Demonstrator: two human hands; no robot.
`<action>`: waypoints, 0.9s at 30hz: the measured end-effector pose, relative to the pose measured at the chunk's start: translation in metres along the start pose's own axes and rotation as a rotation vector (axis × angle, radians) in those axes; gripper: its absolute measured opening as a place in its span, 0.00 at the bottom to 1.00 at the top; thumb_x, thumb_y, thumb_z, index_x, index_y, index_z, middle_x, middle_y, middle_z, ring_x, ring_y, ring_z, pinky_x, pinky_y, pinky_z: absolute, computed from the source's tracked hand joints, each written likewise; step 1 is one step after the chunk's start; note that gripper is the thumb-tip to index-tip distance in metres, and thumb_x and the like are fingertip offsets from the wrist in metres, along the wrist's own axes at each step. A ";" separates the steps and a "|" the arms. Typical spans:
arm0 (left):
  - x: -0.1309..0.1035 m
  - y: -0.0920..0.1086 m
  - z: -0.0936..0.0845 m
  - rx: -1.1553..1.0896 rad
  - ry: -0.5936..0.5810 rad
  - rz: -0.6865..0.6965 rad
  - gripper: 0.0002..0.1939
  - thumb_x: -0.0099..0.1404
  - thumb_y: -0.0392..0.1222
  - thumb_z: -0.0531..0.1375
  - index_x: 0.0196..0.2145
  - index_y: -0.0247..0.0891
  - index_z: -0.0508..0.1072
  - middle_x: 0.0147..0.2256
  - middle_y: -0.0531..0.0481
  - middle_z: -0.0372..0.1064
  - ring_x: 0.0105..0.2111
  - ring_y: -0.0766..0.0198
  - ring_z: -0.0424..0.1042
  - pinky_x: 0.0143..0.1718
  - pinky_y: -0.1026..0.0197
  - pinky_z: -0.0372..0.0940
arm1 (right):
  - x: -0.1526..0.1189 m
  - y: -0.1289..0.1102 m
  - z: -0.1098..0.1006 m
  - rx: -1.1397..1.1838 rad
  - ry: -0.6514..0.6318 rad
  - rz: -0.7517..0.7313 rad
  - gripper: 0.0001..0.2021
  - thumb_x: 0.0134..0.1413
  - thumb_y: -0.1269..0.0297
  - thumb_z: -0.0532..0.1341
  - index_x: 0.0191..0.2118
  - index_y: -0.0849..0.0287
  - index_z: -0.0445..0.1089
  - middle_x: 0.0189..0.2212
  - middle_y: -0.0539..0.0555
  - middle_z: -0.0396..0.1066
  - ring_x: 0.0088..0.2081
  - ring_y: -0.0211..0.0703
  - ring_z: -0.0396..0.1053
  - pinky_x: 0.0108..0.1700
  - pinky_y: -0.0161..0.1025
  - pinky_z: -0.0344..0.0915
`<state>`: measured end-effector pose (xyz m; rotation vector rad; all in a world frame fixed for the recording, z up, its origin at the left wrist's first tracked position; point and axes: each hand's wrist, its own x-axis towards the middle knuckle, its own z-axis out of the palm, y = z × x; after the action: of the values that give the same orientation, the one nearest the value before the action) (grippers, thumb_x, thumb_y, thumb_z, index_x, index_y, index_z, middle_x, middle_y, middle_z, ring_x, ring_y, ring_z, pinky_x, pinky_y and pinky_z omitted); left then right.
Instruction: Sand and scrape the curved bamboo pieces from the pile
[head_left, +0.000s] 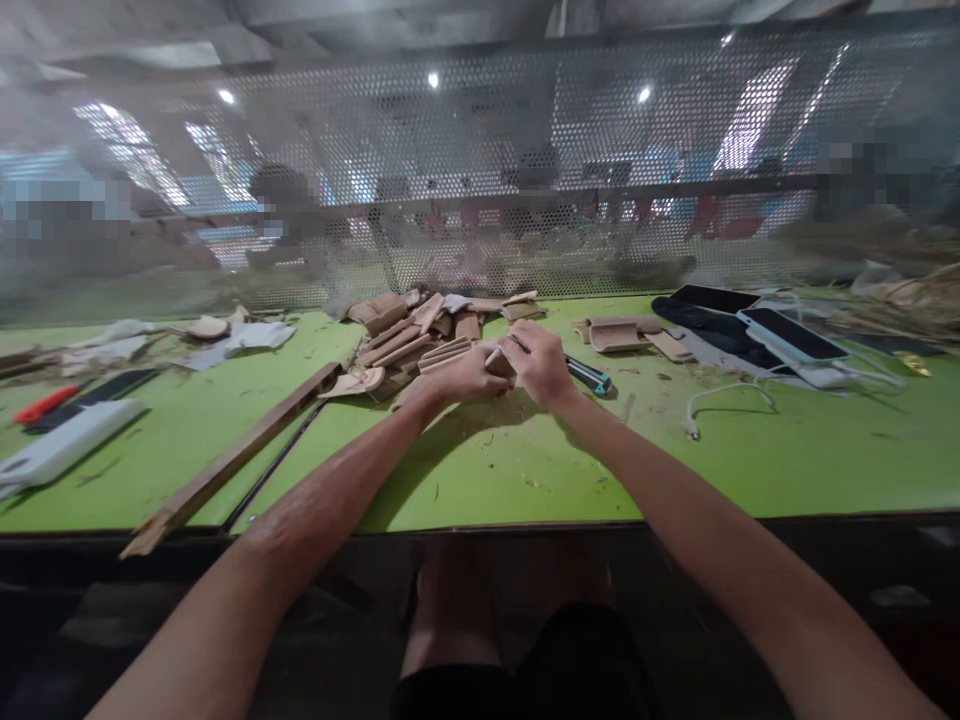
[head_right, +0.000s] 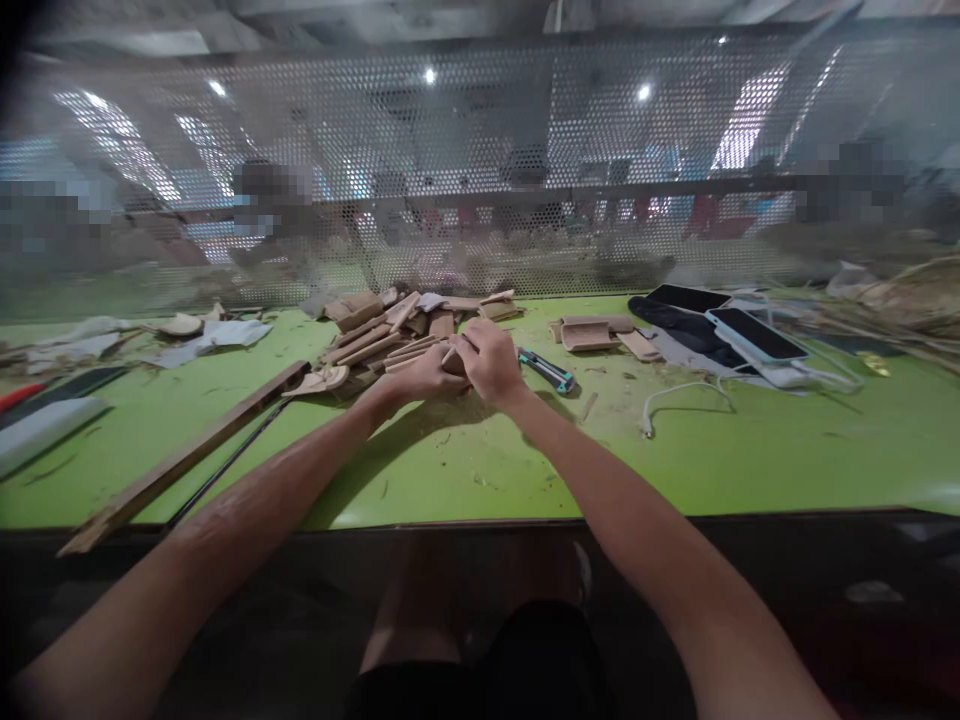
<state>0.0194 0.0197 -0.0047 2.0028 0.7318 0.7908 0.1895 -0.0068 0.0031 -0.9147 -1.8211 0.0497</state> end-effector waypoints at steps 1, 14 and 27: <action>-0.001 0.001 0.000 0.012 0.004 0.006 0.11 0.51 0.36 0.65 0.35 0.33 0.72 0.29 0.51 0.74 0.26 0.67 0.71 0.28 0.66 0.67 | 0.000 0.001 -0.002 0.015 -0.021 -0.004 0.16 0.66 0.61 0.56 0.25 0.54 0.58 0.26 0.51 0.64 0.32 0.43 0.62 0.39 0.42 0.58; 0.000 -0.001 -0.001 0.059 -0.009 -0.005 0.14 0.51 0.39 0.66 0.36 0.33 0.73 0.31 0.49 0.74 0.28 0.67 0.71 0.29 0.65 0.66 | 0.010 0.004 -0.016 0.048 -0.211 0.028 0.20 0.63 0.57 0.59 0.22 0.53 0.54 0.21 0.48 0.58 0.27 0.40 0.56 0.34 0.41 0.53; 0.000 0.003 -0.001 -0.044 -0.023 -0.036 0.14 0.50 0.39 0.68 0.35 0.32 0.73 0.28 0.49 0.74 0.26 0.67 0.71 0.28 0.65 0.67 | 0.013 0.007 -0.025 0.080 -0.303 0.080 0.19 0.60 0.57 0.60 0.21 0.55 0.57 0.22 0.48 0.58 0.27 0.39 0.57 0.33 0.41 0.52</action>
<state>0.0193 0.0183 -0.0019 1.9510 0.7295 0.7548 0.2118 -0.0036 0.0215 -0.9623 -2.0429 0.3242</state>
